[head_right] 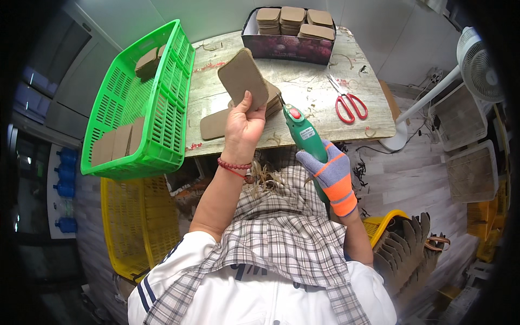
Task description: The person uses a rotary tool to smooth the edges of rectangular cardboard pieces. They pick up each piece from a stack, run the tool along the edges, and place the finished piece into a green basket.
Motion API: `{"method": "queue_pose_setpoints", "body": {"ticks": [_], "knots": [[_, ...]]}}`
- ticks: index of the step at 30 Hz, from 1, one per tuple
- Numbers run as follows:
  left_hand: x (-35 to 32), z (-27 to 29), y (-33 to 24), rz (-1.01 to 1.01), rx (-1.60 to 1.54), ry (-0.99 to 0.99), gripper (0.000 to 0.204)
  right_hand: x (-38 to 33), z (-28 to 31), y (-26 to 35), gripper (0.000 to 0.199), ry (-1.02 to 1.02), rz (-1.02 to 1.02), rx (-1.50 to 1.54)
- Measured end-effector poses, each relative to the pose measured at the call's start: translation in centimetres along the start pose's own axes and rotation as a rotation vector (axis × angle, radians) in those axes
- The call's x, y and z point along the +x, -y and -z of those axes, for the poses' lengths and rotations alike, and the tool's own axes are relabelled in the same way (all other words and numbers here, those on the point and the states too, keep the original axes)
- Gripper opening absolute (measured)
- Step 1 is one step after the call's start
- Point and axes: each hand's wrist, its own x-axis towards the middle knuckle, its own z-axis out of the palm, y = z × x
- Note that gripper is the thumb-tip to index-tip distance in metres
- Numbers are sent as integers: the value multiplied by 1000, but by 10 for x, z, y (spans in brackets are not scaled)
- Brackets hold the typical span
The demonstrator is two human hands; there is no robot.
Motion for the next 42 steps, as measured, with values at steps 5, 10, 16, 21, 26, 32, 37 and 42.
{"method": "queue_pose_setpoints", "body": {"ticks": [5,10,16,21,26,32,37,42], "knots": [[-2,-3,10,62,-59,-41,35,-5,-4,9,32,-10,20,-26],[-5,8,20,48,34,25,31,-6,-3,11,30,-13,5,43],[-20,14,31,92,94,61,36,-2,2,7,27,-69,13,24],[-31,32,33,141,198,116,29,2,8,14,28,-92,29,35],[-28,43,8,84,399,178,26,-1,15,21,29,-62,14,44],[-13,39,-53,8,715,292,28,-9,24,30,32,77,-4,-99],[-6,36,-91,77,998,322,36,-11,19,29,29,144,41,-190],[-11,40,-99,168,1098,322,37,-10,11,27,39,165,5,-214]]}}
